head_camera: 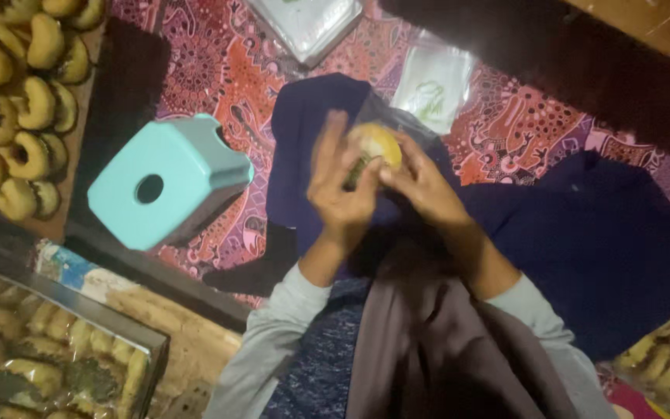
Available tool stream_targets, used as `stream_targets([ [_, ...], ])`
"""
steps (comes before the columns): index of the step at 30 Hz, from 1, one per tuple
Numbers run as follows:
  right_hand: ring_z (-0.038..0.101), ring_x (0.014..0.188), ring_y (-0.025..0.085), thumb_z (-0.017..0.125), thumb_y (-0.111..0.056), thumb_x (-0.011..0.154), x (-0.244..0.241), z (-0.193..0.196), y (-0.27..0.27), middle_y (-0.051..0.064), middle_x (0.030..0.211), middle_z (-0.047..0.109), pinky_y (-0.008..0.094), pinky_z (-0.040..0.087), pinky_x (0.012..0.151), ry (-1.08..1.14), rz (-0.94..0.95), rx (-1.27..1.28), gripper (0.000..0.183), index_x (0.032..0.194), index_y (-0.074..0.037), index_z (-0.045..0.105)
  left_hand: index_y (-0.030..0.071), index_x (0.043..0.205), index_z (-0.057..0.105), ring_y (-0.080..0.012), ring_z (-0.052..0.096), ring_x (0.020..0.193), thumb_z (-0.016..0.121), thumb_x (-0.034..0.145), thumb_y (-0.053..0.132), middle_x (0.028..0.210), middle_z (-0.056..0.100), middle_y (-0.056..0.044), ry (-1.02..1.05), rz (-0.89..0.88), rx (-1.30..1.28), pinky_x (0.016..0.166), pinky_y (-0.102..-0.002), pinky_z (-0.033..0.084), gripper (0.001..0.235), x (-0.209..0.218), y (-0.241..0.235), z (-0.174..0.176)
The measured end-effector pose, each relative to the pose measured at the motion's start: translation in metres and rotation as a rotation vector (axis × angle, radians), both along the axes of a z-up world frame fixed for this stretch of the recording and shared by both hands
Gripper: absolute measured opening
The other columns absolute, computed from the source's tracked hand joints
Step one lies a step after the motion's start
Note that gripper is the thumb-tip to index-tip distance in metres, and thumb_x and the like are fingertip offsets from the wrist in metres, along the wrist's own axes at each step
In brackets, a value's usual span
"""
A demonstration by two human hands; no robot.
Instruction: The person sits on the floor and repeatedly picks up ring-shaped pastries from a wooden board, places each into a clear plastic bag, and sets the bagged pastry into a nearby basket. The process is repeated for multiple pastries throughout the clip.
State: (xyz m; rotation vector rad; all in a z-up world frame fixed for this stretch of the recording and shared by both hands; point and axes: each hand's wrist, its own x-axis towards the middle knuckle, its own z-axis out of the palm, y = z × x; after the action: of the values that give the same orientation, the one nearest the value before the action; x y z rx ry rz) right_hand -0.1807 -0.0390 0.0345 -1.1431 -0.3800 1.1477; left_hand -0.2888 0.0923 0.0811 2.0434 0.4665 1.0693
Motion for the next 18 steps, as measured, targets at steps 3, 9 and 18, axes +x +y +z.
stream_targets([
  [3,0.055,0.133,0.018,0.055,-0.023,0.105,0.002,-0.02,0.015,0.009,0.143,0.058,0.034,0.041,0.115,-0.025,-0.013,0.027,0.047,0.146,0.0,0.052,-0.005,0.133,0.052,-0.0264,0.057,0.112,0.05,0.098,0.011,0.13,0.054,-0.013,0.187,0.181,-0.513,0.098,-0.042,0.049,0.038,0.009,0.03,-0.016],
  [9,0.067,0.107,0.021,0.047,-0.019,0.113,0.01,0.0,0.037,0.009,0.114,0.074,0.034,0.053,0.098,-0.374,-0.191,-0.069,0.031,0.123,-0.002,0.07,-0.005,0.106,0.074,-0.0161,0.065,0.091,0.06,0.107,0.015,0.099,0.073,-0.012,0.248,-0.161,-1.011,0.084,-0.029,0.053,0.024,-0.009,0.054,-0.048],
  [18,0.058,0.078,0.029,0.071,-0.01,0.098,0.015,-0.021,0.042,0.016,0.084,0.059,0.039,0.046,0.071,-1.004,-0.469,-0.237,0.018,0.087,0.001,0.062,-0.003,0.082,0.059,-0.0161,0.054,0.075,0.068,0.103,0.01,0.086,0.058,-0.008,0.267,0.21,-0.254,0.066,-0.031,0.044,0.026,-0.001,0.042,-0.044],
])
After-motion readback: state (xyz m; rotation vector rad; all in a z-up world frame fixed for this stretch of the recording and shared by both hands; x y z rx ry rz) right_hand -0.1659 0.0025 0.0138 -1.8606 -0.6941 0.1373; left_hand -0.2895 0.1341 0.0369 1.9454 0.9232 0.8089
